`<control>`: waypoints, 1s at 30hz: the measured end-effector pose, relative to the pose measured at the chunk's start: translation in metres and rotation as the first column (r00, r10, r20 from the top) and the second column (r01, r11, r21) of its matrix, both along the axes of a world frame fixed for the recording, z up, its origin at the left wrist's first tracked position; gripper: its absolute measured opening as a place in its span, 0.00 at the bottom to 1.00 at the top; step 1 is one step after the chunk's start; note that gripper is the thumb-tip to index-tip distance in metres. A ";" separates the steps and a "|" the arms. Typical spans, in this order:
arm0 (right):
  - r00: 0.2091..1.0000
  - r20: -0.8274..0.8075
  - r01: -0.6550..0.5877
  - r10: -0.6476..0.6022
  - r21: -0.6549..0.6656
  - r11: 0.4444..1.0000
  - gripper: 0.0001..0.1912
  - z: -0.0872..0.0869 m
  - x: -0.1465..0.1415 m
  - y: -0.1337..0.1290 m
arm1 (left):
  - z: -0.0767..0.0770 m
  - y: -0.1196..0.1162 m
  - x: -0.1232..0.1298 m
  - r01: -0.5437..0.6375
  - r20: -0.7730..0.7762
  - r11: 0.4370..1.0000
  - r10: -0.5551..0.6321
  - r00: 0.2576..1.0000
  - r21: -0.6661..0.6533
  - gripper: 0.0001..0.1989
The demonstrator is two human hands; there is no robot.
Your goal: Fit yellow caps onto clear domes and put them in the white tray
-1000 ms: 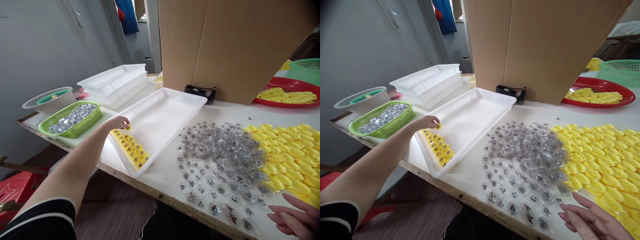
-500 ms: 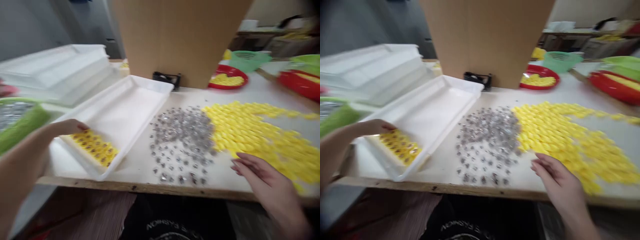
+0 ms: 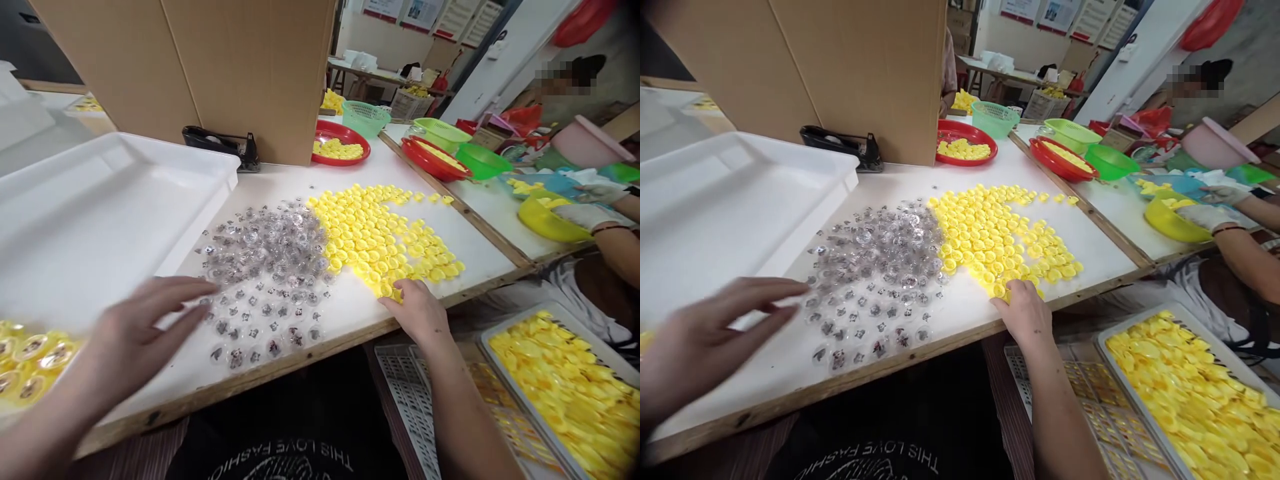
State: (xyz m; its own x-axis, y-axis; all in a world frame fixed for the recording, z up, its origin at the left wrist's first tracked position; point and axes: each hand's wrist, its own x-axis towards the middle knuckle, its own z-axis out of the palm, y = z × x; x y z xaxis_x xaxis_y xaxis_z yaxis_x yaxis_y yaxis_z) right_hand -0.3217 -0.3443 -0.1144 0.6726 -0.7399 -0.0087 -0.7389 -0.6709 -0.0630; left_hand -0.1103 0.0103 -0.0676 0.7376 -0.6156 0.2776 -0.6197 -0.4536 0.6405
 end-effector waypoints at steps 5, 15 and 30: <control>0.996 -0.058 -0.067 0.068 0.026 0.997 0.21 0.002 0.001 0.000 | -0.031 -0.063 -0.051 0.176 -0.166 0.984 -0.174 0.971 -0.002 0.11; 0.962 0.061 -0.270 0.265 0.116 0.956 0.09 0.007 0.006 0.011 | -0.036 -0.078 -0.059 0.137 -0.396 0.990 -0.107 0.912 0.046 0.11; 0.747 0.389 -0.634 0.539 0.173 0.754 0.10 0.011 0.063 0.059 | -0.047 -0.089 -0.048 -0.499 -0.853 0.720 -0.517 0.079 -0.483 0.12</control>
